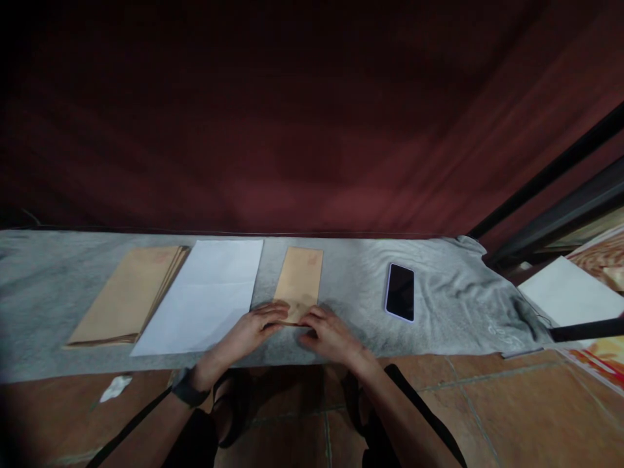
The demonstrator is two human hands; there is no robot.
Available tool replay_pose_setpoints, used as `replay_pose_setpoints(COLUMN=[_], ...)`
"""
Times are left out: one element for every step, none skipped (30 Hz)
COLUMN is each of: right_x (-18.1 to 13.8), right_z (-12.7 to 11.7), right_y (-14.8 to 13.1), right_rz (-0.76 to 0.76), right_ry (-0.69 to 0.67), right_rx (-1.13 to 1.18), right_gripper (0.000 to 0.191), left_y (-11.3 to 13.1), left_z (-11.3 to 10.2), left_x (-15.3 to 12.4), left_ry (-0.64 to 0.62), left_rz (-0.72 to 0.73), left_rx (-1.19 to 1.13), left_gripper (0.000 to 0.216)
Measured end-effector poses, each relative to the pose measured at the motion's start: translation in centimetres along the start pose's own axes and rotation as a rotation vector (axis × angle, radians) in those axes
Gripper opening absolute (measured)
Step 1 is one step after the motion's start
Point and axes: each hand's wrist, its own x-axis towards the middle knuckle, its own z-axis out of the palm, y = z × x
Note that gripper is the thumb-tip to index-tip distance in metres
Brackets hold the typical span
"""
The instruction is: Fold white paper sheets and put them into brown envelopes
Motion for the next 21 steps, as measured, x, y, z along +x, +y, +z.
replay_pose_setpoints(right_x=[0.1,0.1,0.2,0.3,0.4,0.5,0.5,0.6,0.6,0.6,0.6,0.7,0.7,0.7,0.7,0.7,0.8,0.8,0.8,0.8,0.9], right_z=[0.1,0.3,0.3,0.4,0.5,0.5,0.6,0.6,0.7,0.8,0.8,0.8,0.9,0.8,0.8,0.8,0.8,0.7,0.7,0.7,0.7], right_y=[-0.1,-0.1,-0.1,-0.1,0.0,0.1,0.2,0.3,0.3,0.4,0.4,0.4,0.3,0.2,0.1,0.1,0.0,-0.1,-0.1,-0.1,-0.1], right_rz=[0.005,0.019,0.04,0.066,0.091,0.111,0.126,0.138,0.146,0.151,0.156,0.163,0.174,0.187,0.2,0.211,0.219,0.224,0.226,0.225,0.224], right_ry=[0.003,0.011,0.022,0.031,0.039,0.044,0.047,0.05,0.051,0.052,0.051,0.05,0.052,0.053,0.054,0.055,0.056,0.056,0.056,0.057,0.058], right_rx=[-0.041,-0.073,-0.098,-0.117,-0.133,-0.146,-0.157,-0.168,-0.177,-0.185,-0.193,-0.201,-0.209,-0.217,-0.225,-0.233,-0.241,-0.249,-0.256,-0.264,-0.272], right_gripper=[0.019,0.017,0.016,0.016,0.017,0.017,0.017,0.017,0.017,0.018,0.018,0.018,0.018,0.017,0.016,0.016,0.015,0.015,0.015,0.015,0.015], left_y=[0.1,0.2,0.3,0.4,0.5,0.6,0.7,0.8,0.9,0.9,1.0,1.0,1.1,1.2,1.2,1.3,1.4,1.4,1.4,1.4,1.4], left_z=[0.1,0.1,0.3,0.4,0.5,0.6,0.7,0.7,0.8,0.9,1.0,1.1,1.2,1.4,1.5,1.6,1.7,1.8,1.9,2.0,2.0], left_x=[0.0,0.1,0.2,0.2,0.3,0.4,0.4,0.4,0.4,0.4,0.4,0.4,0.4,0.4,0.4,0.4,0.4,0.4,0.5,0.5,0.5], left_ry=[0.016,0.035,0.056,0.074,0.092,0.106,0.117,0.125,0.131,0.137,0.143,0.148,0.155,0.162,0.167,0.171,0.176,0.184,0.192,0.197,0.202], left_rz=[-0.003,-0.006,-0.007,-0.007,-0.008,-0.012,-0.017,-0.026,-0.038,-0.05,-0.062,-0.072,-0.08,-0.087,-0.09,-0.091,-0.09,-0.091,-0.09,-0.089,-0.089], left_rx=[-0.004,-0.009,-0.013,-0.015,-0.013,-0.01,-0.005,-0.001,0.004,0.009,0.015,0.021,0.027,0.033,0.039,0.044,0.047,0.048,0.047,0.043,0.038], left_gripper=[0.024,0.021,0.019,0.018,0.017,0.016,0.016,0.015,0.015,0.014,0.015,0.015,0.016,0.016,0.017,0.017,0.018,0.018,0.018,0.018,0.018])
